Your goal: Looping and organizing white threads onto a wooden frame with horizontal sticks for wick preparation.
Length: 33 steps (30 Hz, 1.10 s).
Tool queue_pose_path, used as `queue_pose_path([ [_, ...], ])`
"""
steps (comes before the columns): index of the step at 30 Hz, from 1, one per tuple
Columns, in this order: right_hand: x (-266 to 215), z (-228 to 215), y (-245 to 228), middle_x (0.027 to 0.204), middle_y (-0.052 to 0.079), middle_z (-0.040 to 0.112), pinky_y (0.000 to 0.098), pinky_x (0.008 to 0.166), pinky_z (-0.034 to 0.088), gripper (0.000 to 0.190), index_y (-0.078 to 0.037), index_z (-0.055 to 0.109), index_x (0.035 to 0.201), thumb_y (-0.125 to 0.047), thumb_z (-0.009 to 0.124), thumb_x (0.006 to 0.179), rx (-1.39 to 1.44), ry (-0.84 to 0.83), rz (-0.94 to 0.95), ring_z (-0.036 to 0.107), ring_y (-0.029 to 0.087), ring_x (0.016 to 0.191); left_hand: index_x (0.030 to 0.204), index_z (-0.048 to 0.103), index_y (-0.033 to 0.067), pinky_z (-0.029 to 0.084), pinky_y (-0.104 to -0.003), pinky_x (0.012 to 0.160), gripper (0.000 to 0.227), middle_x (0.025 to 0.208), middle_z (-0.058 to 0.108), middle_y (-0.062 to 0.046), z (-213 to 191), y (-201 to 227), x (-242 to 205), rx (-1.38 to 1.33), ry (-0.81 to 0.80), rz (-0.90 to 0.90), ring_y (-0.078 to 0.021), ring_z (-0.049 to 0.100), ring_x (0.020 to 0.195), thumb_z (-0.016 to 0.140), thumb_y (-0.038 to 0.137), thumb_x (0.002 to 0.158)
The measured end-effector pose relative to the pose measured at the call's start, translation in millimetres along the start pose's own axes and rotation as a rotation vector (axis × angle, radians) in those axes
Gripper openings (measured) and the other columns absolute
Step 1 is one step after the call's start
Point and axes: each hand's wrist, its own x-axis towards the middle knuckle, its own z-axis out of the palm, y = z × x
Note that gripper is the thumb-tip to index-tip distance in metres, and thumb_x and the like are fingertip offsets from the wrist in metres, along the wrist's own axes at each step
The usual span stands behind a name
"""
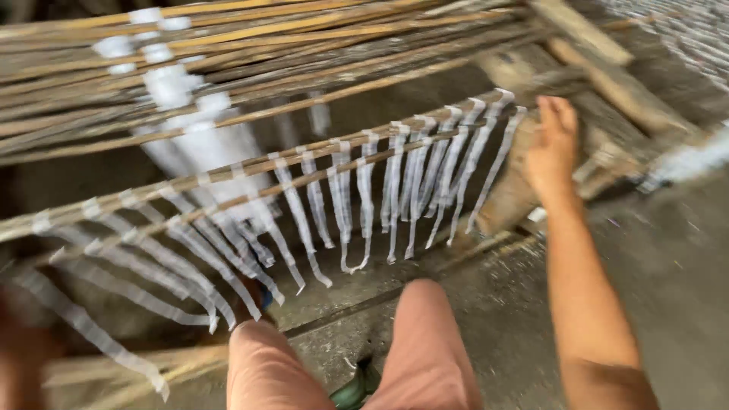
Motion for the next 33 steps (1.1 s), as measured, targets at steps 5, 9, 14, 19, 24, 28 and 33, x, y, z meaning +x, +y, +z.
queue_pose_path([
  [5,34,49,-28,0.136,0.022,0.055,0.0457,0.094,0.043,0.056,-0.002,0.066,0.146,0.004,0.058,0.091,-0.158,-0.075,-0.1,0.058,0.04,0.111,0.107,0.064,0.0093,0.042,-0.06,0.055,0.019,0.089,0.069,-0.024,-25,24,21,0.535,0.015,-0.378,-0.0524,0.063,0.08,0.046,0.01,0.101],
  [9,87,123,-74,0.136,0.024,0.06,0.045,0.103,0.044,0.039,0.004,0.067,0.143,0.009,0.056,0.106,0.186,-0.206,-0.293,0.059,0.039,0.117,0.151,0.046,0.0061,0.052,-0.051,0.084,0.058,0.139,0.062,-0.023,-23,-22,22,0.348,0.134,-0.063,-0.0427,0.064,0.113,0.052,-0.003,0.095],
  [14,135,141,-129,0.136,0.027,0.066,0.0443,0.114,0.044,0.021,0.011,0.07,0.14,0.014,0.054,0.126,0.462,-0.331,-0.434,0.06,0.037,0.125,0.15,0.04,0.0008,0.058,-0.05,0.088,0.053,0.14,0.057,-0.025,-28,32,1,0.159,0.249,-0.036,-0.0414,0.065,0.117,0.042,-0.009,0.099],
  [19,159,170,-271,0.122,0.016,0.064,0.0503,0.096,0.044,0.032,-0.014,0.072,0.13,-0.017,0.064,0.1,0.016,-0.994,-0.212,0.059,0.034,0.108,0.15,0.042,0.0007,0.05,-0.042,0.105,0.048,0.139,0.056,-0.022,-12,72,-81,-0.106,0.212,-0.027,-0.0331,0.059,0.124,0.046,-0.005,0.103],
  [24,160,180,-288,0.115,0.007,0.058,0.0517,0.106,0.042,0.036,-0.02,0.071,0.129,-0.037,0.066,0.097,-0.293,-1.036,-0.305,0.056,0.03,0.121,0.144,0.052,0.0062,0.054,-0.036,0.097,0.043,0.138,0.062,-0.013,12,56,-210,-0.253,0.161,-0.435,-0.025,0.069,0.114,0.053,0.008,0.1],
  [28,162,156,-304,0.118,0.012,0.055,0.0436,0.077,0.052,0.028,-0.014,0.069,0.126,-0.029,0.059,0.105,-0.202,-1.032,-0.221,0.055,0.028,0.1,0.141,0.057,0.0102,0.06,-0.037,0.087,0.043,0.127,0.071,-0.008,15,30,-283,-0.245,0.203,-0.811,-0.0217,0.077,0.095,0.058,0.01,0.098],
  [33,184,147,-274,0.12,0.018,0.07,0.0532,0.09,0.038,0.014,-0.013,0.072,0.119,-0.016,0.062,0.108,0.063,-0.691,-0.275,0.061,0.037,0.104,0.139,0.054,0.005,0.059,-0.035,0.094,0.04,0.122,0.068,-0.012,-13,42,-247,-0.258,0.23,-0.69,-0.0215,0.073,0.094,0.053,0.002,0.1],
])
